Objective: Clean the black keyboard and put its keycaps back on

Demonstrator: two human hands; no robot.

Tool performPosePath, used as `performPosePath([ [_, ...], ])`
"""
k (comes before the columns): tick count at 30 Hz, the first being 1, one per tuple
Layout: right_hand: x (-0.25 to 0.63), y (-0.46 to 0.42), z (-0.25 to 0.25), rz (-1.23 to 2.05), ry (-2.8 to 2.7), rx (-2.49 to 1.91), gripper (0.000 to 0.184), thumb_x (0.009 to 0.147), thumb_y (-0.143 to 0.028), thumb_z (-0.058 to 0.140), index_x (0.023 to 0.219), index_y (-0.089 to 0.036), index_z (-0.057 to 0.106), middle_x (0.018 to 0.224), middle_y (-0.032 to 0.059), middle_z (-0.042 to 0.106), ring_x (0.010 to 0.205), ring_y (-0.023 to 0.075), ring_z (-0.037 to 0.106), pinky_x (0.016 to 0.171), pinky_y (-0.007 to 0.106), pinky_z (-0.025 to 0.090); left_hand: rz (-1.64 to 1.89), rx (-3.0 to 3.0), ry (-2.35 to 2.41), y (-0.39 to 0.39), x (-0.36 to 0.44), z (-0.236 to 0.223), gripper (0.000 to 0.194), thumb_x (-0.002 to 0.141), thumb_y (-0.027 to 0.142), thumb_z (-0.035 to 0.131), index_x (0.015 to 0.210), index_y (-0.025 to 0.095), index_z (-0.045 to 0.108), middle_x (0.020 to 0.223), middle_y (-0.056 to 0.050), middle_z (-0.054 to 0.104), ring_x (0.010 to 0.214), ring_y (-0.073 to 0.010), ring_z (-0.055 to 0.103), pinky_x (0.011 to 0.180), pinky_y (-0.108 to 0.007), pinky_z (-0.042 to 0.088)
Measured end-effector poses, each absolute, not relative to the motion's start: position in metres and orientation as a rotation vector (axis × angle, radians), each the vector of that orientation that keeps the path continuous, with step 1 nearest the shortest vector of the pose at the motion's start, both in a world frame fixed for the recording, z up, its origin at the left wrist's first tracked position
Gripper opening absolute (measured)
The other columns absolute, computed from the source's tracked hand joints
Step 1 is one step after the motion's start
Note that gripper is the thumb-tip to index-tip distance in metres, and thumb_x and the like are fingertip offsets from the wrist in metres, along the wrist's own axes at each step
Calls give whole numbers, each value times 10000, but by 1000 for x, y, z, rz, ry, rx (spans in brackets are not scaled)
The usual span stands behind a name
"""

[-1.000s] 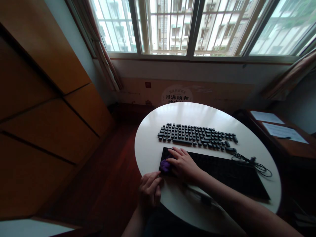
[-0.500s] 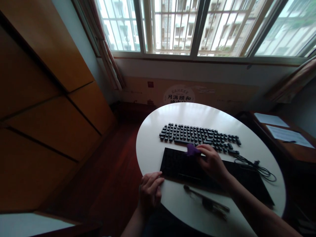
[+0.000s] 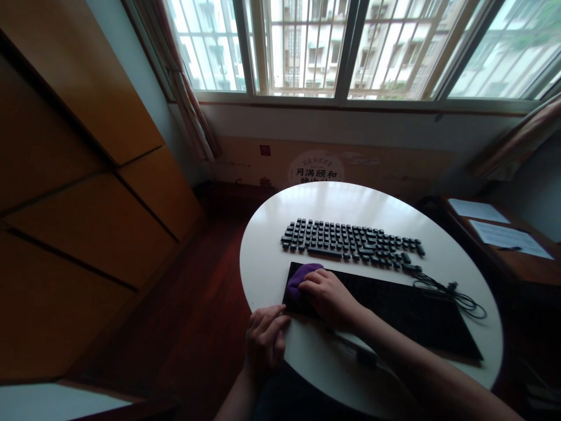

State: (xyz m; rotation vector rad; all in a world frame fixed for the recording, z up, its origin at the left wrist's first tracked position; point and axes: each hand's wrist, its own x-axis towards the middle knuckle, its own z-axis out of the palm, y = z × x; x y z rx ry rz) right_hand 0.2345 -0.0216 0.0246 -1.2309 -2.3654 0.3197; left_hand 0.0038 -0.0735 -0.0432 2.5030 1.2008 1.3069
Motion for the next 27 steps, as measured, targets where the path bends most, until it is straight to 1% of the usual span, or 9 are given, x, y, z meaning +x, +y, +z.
performPosePath([
  [4, 231, -19, 26, 258, -2397, -1319, 267, 946, -160, 563, 1088, -287, 750, 933, 41, 677, 929, 220, 572, 877, 359, 416, 1272, 2512, 1231, -74, 3, -42, 312, 869, 168, 417, 972, 193, 710, 1162, -99, 716, 1037, -271, 640, 882, -431, 472],
  [7, 244, -22, 28, 243, -2485, -1295, 274, 913, -128, 579, 1007, -300, 771, 870, 31, 653, 856, 209, 552, 824, 355, 390, 1261, 2515, 1237, -74, 4, -41, 316, 865, 166, 417, 969, 193, 714, 1159, -97, 719, 1030, -269, 645, 880, -427, 479],
  [9, 252, -27, 29, 236, -2551, -1283, 262, 881, -122, 597, 1000, -282, 767, 890, 43, 653, 832, 210, 541, 805, 360, 378, 1284, 2506, 1225, -73, 4, -41, 316, 864, 159, 414, 970, 190, 711, 1160, -100, 718, 1030, -268, 646, 880, -427, 479],
  [13, 257, -37, 30, 204, -2596, -1321, 310, 835, -147, 629, 1112, -251, 722, 948, 73, 645, 869, 238, 534, 820, 379, 367, 1313, 2501, 1188, -72, 4, -44, 310, 860, 161, 421, 983, 188, 703, 1163, -105, 714, 1036, -271, 641, 888, -435, 477],
  [16, 252, -38, 32, 176, -2563, -1354, 301, 898, -194, 584, 1180, -245, 675, 1001, 84, 639, 925, 250, 532, 856, 391, 363, 1297, 2494, 1188, -72, 3, -46, 309, 860, 161, 421, 993, 187, 698, 1173, -108, 709, 1042, -272, 638, 895, -439, 473],
  [19, 245, -35, 32, 158, -2501, -1412, 289, 933, -310, 599, 1208, -237, 649, 1057, 98, 634, 994, 270, 527, 898, 412, 360, 1286, 2495, 1197, -72, 3, -45, 307, 862, 163, 418, 989, 187, 697, 1171, -110, 708, 1036, -272, 636, 895, -440, 468],
  [21, 242, -32, 32, 152, -2477, -1429, 280, 914, -351, 643, 1166, -231, 664, 1054, 97, 634, 1010, 275, 525, 903, 414, 363, 1282, 2497, 1204, -73, 3, -44, 307, 863, 160, 417, 983, 186, 699, 1169, -108, 708, 1035, -272, 635, 891, -438, 467],
  [24, 238, -27, 30, 129, -2483, -1389, 120, 936, -295, 621, 988, -224, 703, 976, 76, 641, 964, 252, 531, 870, 394, 375, 1284, 2504, 1199, -73, 4, -42, 307, 865, 160, 414, 980, 187, 698, 1173, -104, 709, 1033, -273, 638, 883, -433, 467],
  [27, 237, -29, 31, 144, -2526, -1299, 182, 960, -231, 566, 827, -205, 688, 886, 61, 641, 873, 222, 530, 821, 374, 391, 1289, 2516, 1190, -72, 3, -41, 305, 867, 161, 413, 980, 188, 695, 1173, -101, 710, 1027, -272, 639, 873, -427, 466],
])
